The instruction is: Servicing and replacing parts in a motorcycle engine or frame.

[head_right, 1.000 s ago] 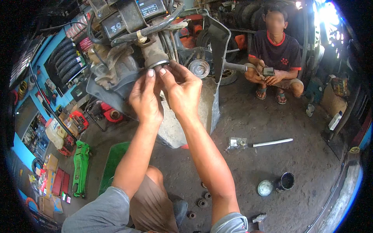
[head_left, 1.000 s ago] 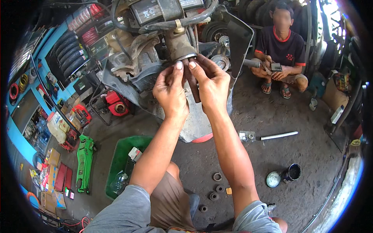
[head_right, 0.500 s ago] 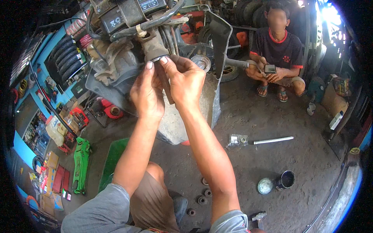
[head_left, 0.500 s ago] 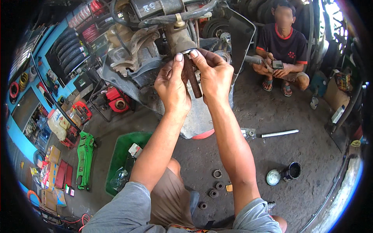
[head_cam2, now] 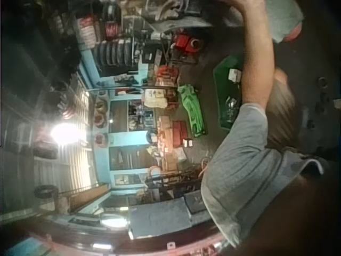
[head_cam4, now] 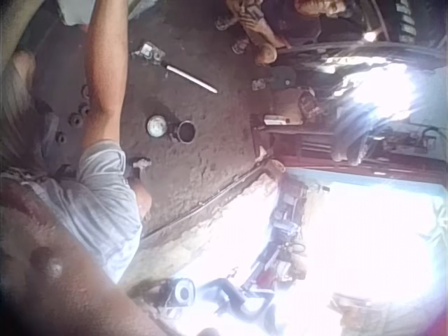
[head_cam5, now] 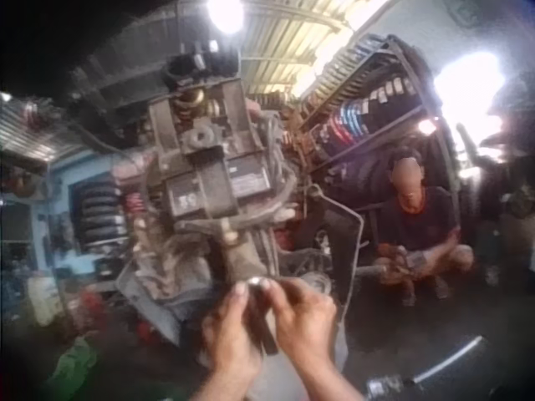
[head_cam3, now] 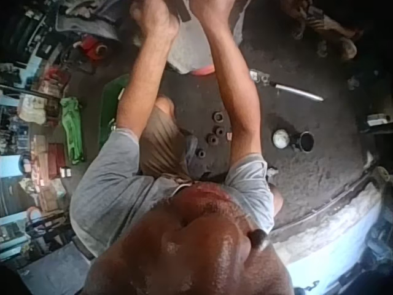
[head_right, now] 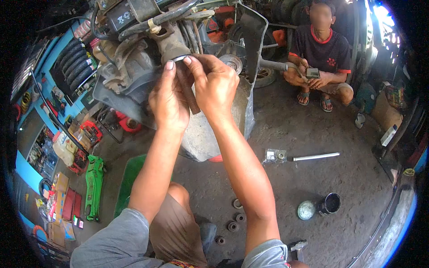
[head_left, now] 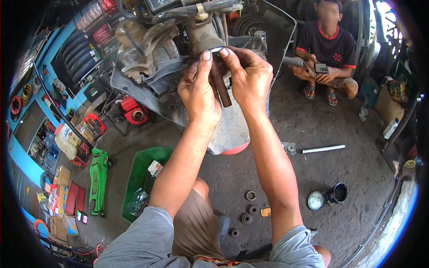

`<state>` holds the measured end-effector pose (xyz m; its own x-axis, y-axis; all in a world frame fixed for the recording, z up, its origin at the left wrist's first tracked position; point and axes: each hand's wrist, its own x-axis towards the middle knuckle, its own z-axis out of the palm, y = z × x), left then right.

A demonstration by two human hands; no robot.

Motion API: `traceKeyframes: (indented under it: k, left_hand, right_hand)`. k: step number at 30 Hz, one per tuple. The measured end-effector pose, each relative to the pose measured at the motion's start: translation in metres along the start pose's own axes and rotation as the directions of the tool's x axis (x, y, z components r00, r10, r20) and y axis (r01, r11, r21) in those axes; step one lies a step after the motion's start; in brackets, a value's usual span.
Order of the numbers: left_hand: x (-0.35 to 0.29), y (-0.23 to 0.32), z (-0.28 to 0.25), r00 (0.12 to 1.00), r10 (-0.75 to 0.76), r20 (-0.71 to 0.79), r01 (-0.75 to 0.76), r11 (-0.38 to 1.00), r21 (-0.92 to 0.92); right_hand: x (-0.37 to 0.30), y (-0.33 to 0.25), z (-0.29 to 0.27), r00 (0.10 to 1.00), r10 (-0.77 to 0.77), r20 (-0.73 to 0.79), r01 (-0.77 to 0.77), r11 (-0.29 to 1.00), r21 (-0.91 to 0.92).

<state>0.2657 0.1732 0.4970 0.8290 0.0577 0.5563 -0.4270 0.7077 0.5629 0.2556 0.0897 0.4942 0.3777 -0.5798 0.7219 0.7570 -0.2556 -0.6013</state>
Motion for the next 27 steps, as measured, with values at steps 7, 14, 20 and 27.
traceKeyframes:
  k: [7,14,20,27]
  left_hand:
    - [0.011,-0.004,-0.01,0.999,-0.039,-0.007,0.038,0.995,-0.094]
    - [0.004,-0.004,-0.015,0.996,-0.086,0.039,0.09,0.985,-0.148]
    - [0.004,-0.002,-0.015,0.997,-0.06,0.049,0.064,0.994,-0.086]
    - [0.006,0.002,-0.015,0.991,-0.099,0.092,0.11,0.985,-0.131]
  right_hand:
    - [0.007,0.001,0.003,0.991,-0.13,0.022,0.131,0.99,-0.059]
    - [0.001,0.012,0.001,0.996,-0.089,0.029,0.088,0.996,0.027]
    - [-0.001,0.013,0.001,0.995,-0.105,0.003,0.105,0.994,0.025]
    - [0.002,0.013,0.007,0.954,-0.296,-0.049,0.293,0.954,-0.068]
